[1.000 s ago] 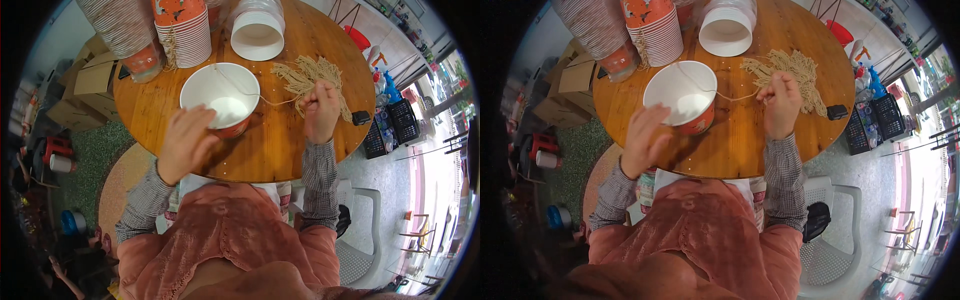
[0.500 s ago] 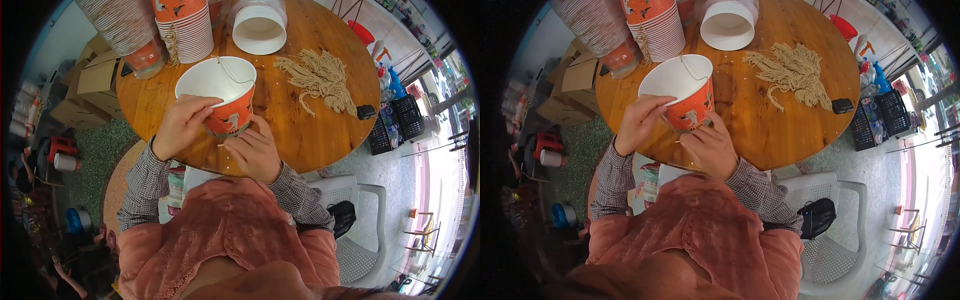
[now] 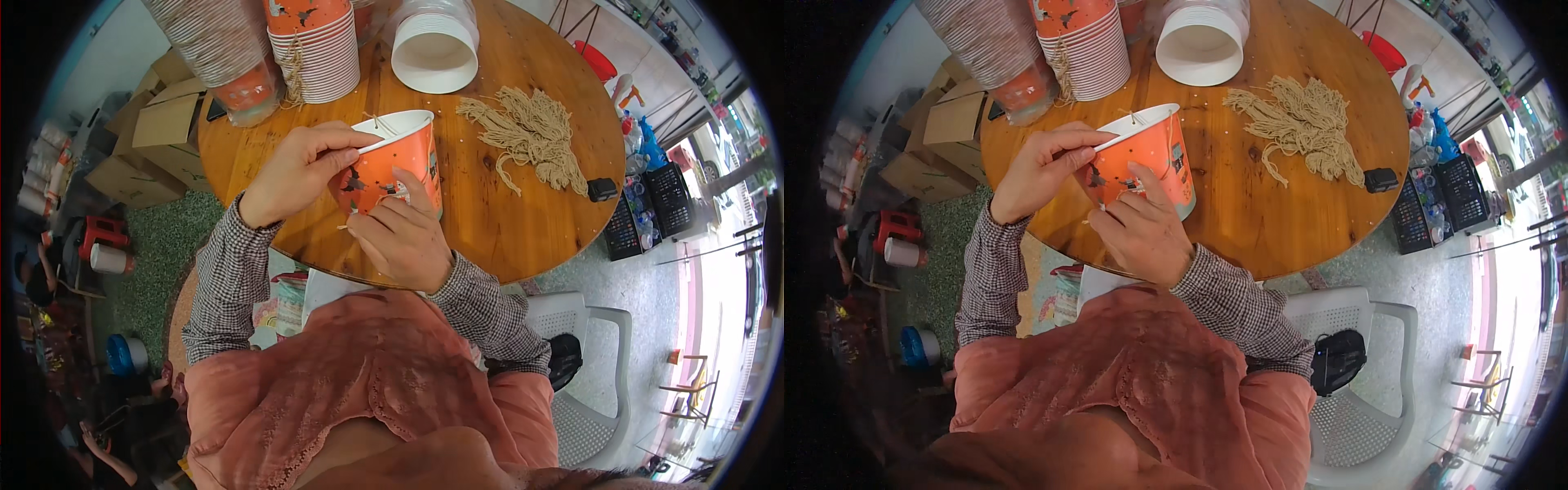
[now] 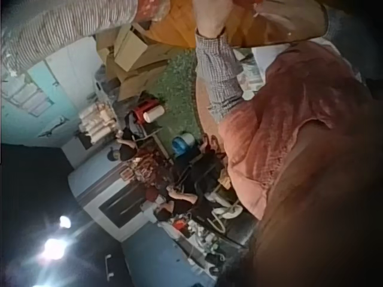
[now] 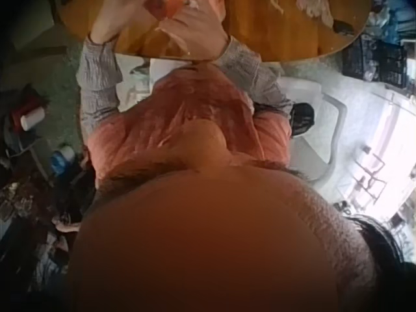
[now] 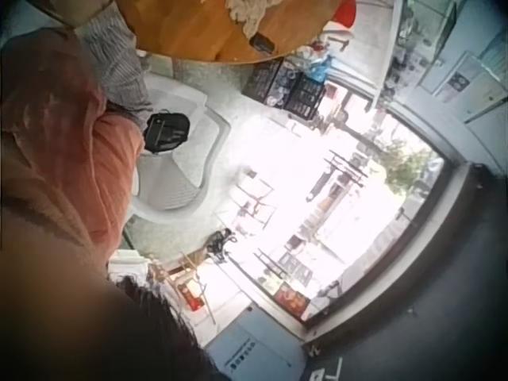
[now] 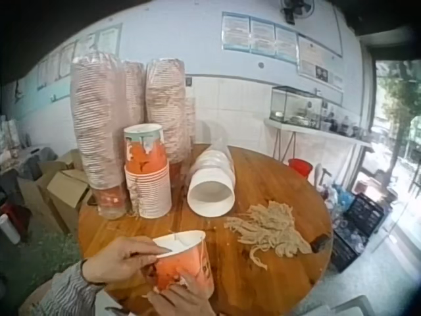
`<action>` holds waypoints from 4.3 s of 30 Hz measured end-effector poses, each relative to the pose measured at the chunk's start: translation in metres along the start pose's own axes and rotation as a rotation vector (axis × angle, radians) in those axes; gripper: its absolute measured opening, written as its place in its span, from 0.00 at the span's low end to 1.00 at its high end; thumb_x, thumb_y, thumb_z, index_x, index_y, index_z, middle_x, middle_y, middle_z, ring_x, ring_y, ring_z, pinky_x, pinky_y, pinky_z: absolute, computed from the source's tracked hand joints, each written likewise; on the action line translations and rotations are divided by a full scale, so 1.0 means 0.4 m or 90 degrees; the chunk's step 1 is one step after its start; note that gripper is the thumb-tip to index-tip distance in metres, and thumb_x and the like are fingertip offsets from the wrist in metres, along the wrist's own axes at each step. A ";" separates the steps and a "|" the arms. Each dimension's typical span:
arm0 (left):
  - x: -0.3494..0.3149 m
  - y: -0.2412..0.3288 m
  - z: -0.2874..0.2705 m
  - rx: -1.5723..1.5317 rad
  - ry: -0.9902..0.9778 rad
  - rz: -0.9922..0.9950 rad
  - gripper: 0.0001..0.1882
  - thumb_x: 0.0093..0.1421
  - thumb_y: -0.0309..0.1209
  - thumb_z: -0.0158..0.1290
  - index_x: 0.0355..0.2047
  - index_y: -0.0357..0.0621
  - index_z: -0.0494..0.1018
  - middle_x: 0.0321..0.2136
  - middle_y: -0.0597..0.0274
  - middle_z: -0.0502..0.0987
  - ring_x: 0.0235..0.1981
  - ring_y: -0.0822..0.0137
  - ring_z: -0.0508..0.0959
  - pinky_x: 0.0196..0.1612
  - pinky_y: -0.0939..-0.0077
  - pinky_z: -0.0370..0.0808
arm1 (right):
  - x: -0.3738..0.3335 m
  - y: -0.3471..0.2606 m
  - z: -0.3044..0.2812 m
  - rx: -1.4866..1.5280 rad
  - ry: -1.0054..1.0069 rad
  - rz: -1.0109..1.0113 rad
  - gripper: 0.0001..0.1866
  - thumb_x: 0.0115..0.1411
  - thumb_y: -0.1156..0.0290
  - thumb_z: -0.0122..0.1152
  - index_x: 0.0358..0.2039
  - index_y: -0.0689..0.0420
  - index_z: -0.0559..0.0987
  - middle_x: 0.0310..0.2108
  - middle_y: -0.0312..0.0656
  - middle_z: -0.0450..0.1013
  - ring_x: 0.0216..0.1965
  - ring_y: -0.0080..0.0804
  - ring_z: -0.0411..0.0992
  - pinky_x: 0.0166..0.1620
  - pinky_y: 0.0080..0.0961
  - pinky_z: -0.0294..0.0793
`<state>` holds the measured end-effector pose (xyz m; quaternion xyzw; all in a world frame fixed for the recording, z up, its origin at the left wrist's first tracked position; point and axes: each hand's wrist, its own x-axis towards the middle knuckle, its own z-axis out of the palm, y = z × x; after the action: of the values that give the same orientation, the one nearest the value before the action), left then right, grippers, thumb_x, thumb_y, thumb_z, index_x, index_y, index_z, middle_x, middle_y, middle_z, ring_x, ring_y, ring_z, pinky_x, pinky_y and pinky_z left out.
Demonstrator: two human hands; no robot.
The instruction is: Threading a string through a hole in a decorative paper cup to assemble a craft item.
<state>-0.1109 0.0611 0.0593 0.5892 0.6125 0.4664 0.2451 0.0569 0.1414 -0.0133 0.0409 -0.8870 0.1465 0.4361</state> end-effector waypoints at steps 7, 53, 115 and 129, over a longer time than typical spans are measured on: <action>-0.003 0.018 0.016 -0.033 0.000 -0.150 0.12 0.60 0.23 0.52 0.44 0.34 0.76 0.27 0.63 0.78 0.29 0.75 0.76 0.34 0.82 0.74 | -0.016 0.041 0.021 0.007 -0.013 0.002 0.06 0.48 0.75 0.63 0.29 0.56 0.76 0.20 0.35 0.66 0.27 0.28 0.69 0.63 0.45 0.58; -0.014 -0.115 0.070 0.432 0.065 0.161 0.12 0.59 0.23 0.55 0.44 0.37 0.75 0.35 0.59 0.79 0.41 0.72 0.78 0.36 0.79 0.76 | -0.105 0.063 0.065 0.305 0.145 0.486 0.08 0.56 0.78 0.61 0.37 0.62 0.76 0.28 0.44 0.75 0.31 0.35 0.74 0.36 0.25 0.73; -0.025 -0.132 0.127 0.003 0.342 0.098 0.06 0.58 0.22 0.53 0.37 0.37 0.70 0.29 0.55 0.78 0.29 0.60 0.80 0.33 0.73 0.74 | 0.036 0.134 0.047 0.370 0.040 0.476 0.06 0.54 0.76 0.64 0.33 0.59 0.79 0.30 0.37 0.75 0.28 0.23 0.70 0.37 0.21 0.70; -0.012 -0.097 0.106 -0.030 0.146 0.032 0.12 0.54 0.23 0.57 0.37 0.37 0.68 0.26 0.55 0.79 0.25 0.61 0.79 0.29 0.73 0.73 | 0.058 0.124 0.028 0.563 0.196 0.495 0.03 0.58 0.79 0.61 0.32 0.65 0.76 0.30 0.36 0.75 0.31 0.17 0.72 0.34 0.14 0.72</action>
<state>-0.0930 0.0737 0.0059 0.5411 0.6105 0.5510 0.1755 0.0240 0.1865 -0.0126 -0.1307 -0.6185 0.6539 0.4157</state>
